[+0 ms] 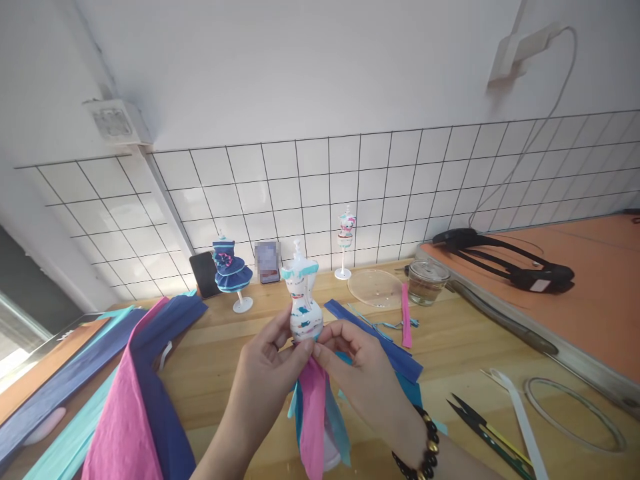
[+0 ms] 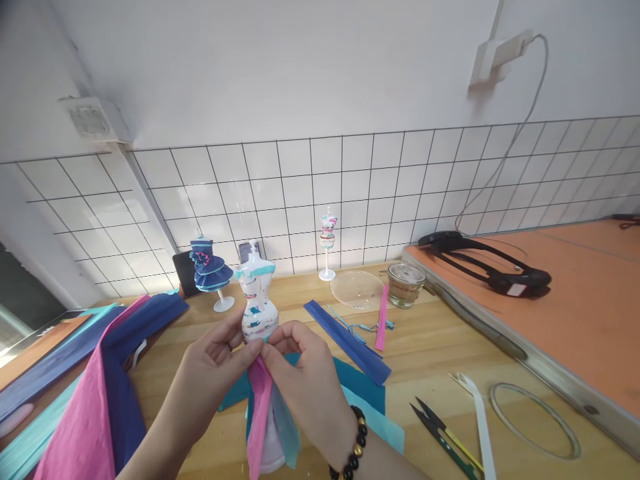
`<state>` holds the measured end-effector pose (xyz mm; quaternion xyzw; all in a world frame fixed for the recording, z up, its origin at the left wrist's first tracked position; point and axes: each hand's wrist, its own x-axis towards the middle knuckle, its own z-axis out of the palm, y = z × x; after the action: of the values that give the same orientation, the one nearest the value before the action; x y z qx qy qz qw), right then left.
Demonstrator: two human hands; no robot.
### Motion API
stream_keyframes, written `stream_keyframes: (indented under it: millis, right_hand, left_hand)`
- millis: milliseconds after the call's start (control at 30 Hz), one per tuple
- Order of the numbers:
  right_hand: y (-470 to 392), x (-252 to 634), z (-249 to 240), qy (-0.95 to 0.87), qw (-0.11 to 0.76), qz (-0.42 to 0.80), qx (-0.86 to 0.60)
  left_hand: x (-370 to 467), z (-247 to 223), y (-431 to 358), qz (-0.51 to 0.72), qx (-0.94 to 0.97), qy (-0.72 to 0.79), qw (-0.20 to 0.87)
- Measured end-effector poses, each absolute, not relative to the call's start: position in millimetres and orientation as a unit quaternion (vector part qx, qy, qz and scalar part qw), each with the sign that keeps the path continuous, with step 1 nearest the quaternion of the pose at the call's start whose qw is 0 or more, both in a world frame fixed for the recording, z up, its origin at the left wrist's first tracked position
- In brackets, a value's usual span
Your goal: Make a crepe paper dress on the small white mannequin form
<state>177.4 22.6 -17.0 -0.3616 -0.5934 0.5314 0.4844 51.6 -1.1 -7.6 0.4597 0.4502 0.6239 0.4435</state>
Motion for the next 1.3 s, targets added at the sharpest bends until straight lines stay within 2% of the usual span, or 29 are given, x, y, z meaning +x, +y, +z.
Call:
stream_keyframes:
  millis: [233,433,633,1100,1300]
  right_hand:
    - [20.7,178.0,-20.3,-0.651,0.451,0.485,-0.371]
    - [13.4,173.9,-30.9,-0.707,0.329,0.455,-0.43]
    - [5.4,166.3,-39.9,-0.773,0.277,0.413,-0.395]
    - [-3.5,169.5,-33.6,-0.759,0.189,0.528,-0.33]
    - [-10.1,173.0,-25.5,-0.718,0.187,0.56,-0.369]
  left_hand:
    - [45.9,-6.8,4.0,0.645,0.405,0.501,0.412]
    - [41.3,-2.4,3.1,0.663,0.4,0.524,0.355]
    - [36.7,-0.3,2.9,0.667,0.407,0.534,0.322]
    - [3.2,5.6,5.7,0.663,0.414,0.499,0.374]
    - [-6.2,4.9,6.8,0.685,0.4,0.486,0.367]
